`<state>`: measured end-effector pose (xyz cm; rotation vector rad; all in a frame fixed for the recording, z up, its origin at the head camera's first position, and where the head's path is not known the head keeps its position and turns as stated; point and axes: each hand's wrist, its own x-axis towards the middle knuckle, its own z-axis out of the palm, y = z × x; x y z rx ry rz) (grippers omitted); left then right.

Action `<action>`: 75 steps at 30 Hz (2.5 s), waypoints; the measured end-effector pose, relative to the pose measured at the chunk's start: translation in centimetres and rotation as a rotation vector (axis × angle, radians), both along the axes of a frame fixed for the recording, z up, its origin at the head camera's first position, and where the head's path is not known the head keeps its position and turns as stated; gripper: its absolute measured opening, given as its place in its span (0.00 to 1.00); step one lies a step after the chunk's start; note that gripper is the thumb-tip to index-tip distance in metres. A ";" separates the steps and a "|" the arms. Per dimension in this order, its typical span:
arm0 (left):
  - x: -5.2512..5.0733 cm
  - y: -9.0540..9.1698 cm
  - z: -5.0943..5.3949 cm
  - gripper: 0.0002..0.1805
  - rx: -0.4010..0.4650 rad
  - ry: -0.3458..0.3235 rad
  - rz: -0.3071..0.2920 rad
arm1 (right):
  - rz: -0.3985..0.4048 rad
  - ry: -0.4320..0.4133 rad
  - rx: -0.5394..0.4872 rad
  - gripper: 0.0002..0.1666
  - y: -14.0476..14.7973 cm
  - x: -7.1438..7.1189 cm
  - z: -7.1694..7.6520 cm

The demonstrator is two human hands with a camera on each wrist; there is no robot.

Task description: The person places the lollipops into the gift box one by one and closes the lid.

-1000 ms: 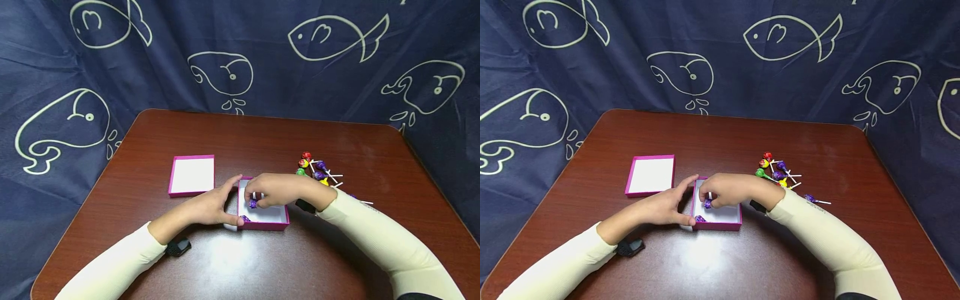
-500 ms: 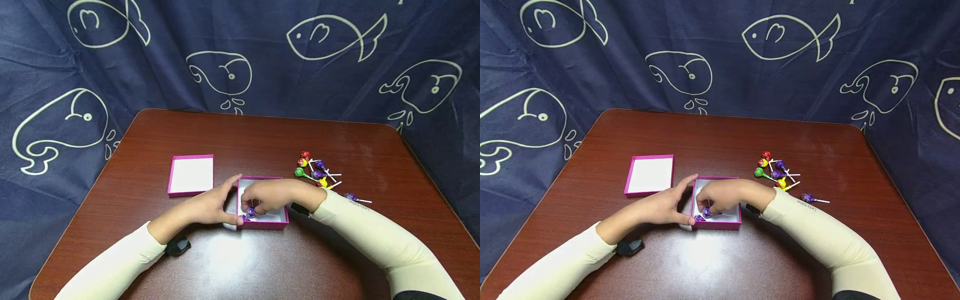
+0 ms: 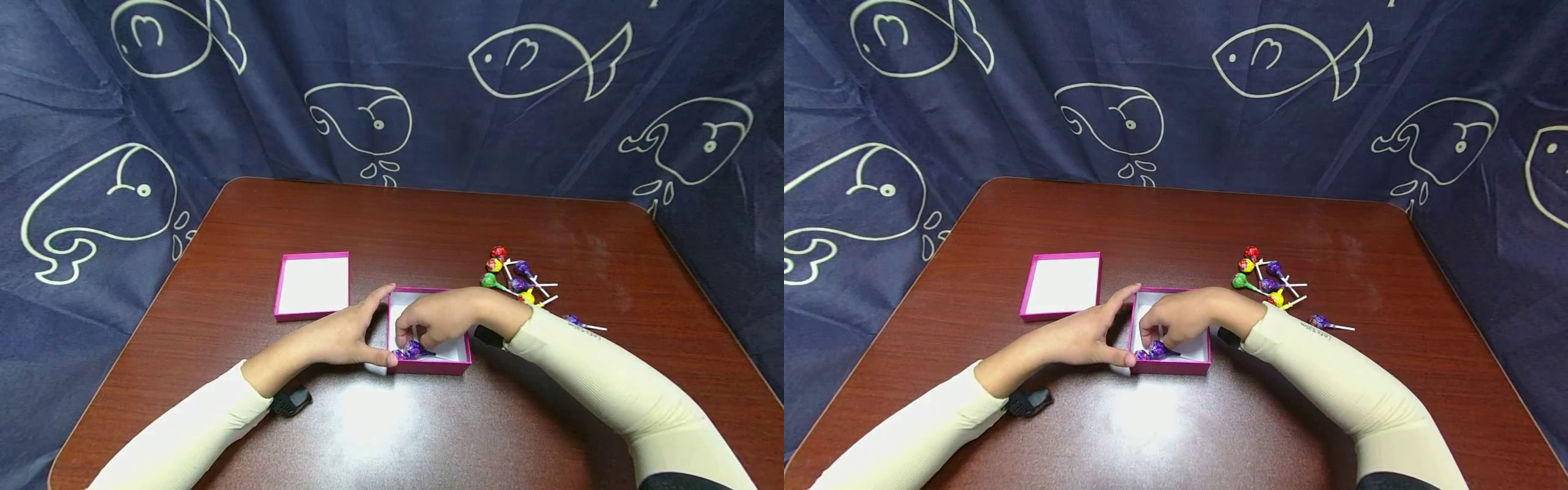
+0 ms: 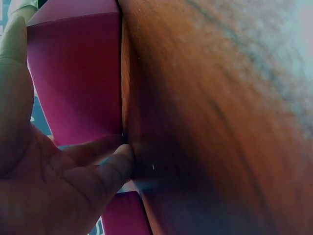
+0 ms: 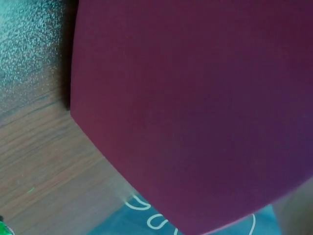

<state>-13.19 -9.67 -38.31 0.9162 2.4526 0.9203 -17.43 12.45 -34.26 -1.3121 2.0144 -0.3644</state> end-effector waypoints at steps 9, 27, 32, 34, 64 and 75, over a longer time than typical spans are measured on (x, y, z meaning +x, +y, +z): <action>0.0 0.0 0.0 0.64 0.008 -0.009 -0.002 | 0.047 0.011 -0.033 0.17 0.0 0.0 -0.2; 0.0 0.2 0.2 0.64 -0.011 -0.019 0.011 | -0.168 0.041 -0.097 0.17 4.0 -1.9 4.1; 0.1 0.2 0.2 0.64 -0.009 -0.009 0.009 | -0.247 0.037 -0.126 0.15 6.1 -3.1 4.7; 0.1 0.1 0.2 0.64 -0.013 -0.010 0.009 | -0.292 0.031 -0.112 0.15 6.9 -3.6 4.6; 0.0 0.0 0.3 0.64 -0.032 -0.018 0.011 | -0.557 0.004 0.068 0.10 13.0 -7.4 1.3; 0.0 0.1 0.2 0.64 -0.034 -0.023 0.013 | -0.499 0.054 0.112 0.13 12.6 -7.1 0.7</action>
